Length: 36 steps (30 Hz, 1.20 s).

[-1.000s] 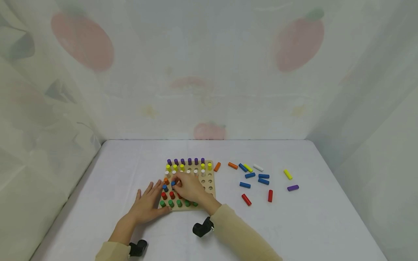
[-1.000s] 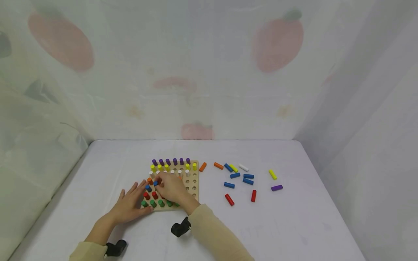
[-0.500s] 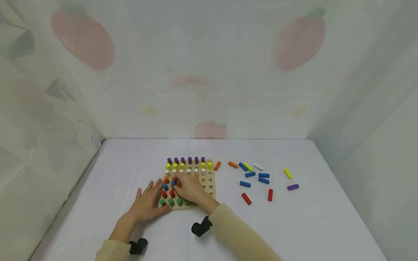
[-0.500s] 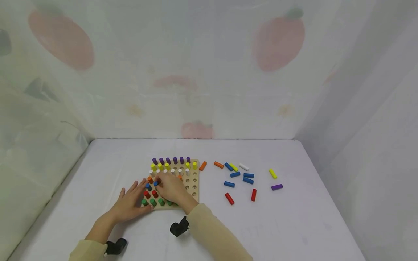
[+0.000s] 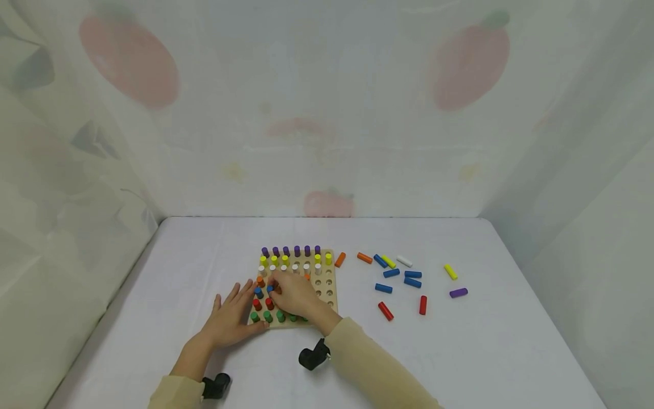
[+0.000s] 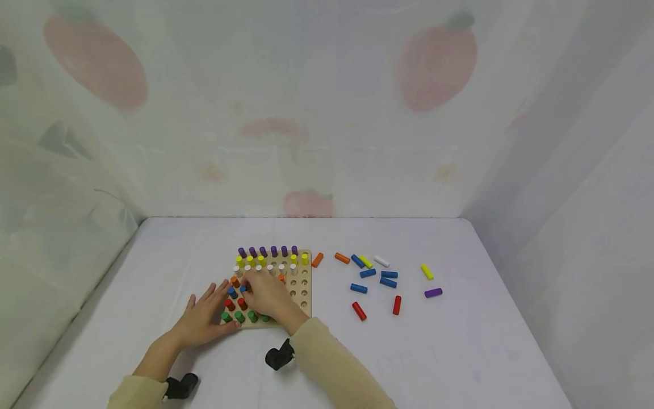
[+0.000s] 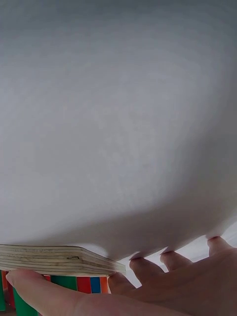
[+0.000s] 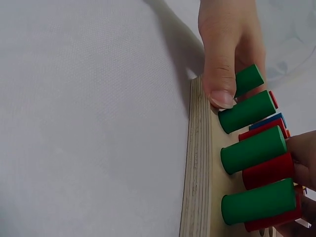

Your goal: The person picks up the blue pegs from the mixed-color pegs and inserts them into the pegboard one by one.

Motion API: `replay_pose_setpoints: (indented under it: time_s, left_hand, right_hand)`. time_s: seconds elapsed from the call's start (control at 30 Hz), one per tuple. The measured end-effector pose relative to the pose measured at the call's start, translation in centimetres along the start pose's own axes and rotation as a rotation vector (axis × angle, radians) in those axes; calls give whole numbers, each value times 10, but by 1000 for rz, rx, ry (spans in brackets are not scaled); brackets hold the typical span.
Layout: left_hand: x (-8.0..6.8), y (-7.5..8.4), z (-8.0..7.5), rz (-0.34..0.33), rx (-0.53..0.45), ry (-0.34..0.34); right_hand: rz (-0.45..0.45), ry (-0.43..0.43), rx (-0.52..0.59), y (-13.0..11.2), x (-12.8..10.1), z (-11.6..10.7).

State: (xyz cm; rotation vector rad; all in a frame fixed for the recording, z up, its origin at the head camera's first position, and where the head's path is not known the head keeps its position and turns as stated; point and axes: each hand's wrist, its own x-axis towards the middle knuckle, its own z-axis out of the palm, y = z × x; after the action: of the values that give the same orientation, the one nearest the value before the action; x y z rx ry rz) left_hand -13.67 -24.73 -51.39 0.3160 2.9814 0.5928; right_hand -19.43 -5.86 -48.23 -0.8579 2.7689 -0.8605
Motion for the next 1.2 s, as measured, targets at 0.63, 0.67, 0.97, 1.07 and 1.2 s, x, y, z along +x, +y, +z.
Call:
replay_pose_setpoints:
  time_s: [0.63,0.67,0.97,1.07,1.2]
  left_hand:
    - [0,2,-2,-17,5,-14]
    - [0,2,-2,-19,6,-16]
    - [1,1,-2,-18,7,-19]
    - [1,0,0,-16,5,-15]
    - [0,0,0,-10,-3,-11]
  right_hand:
    - [-62,-12,-19,0,-1,-4]
    - [-63,-12,-13,0,0,-5]
    - [-67,16,10,-1,-2,-11]
    - [-80,19,29,-2,-4,-14]
    - [-93,24,68,-3,-7,-22]
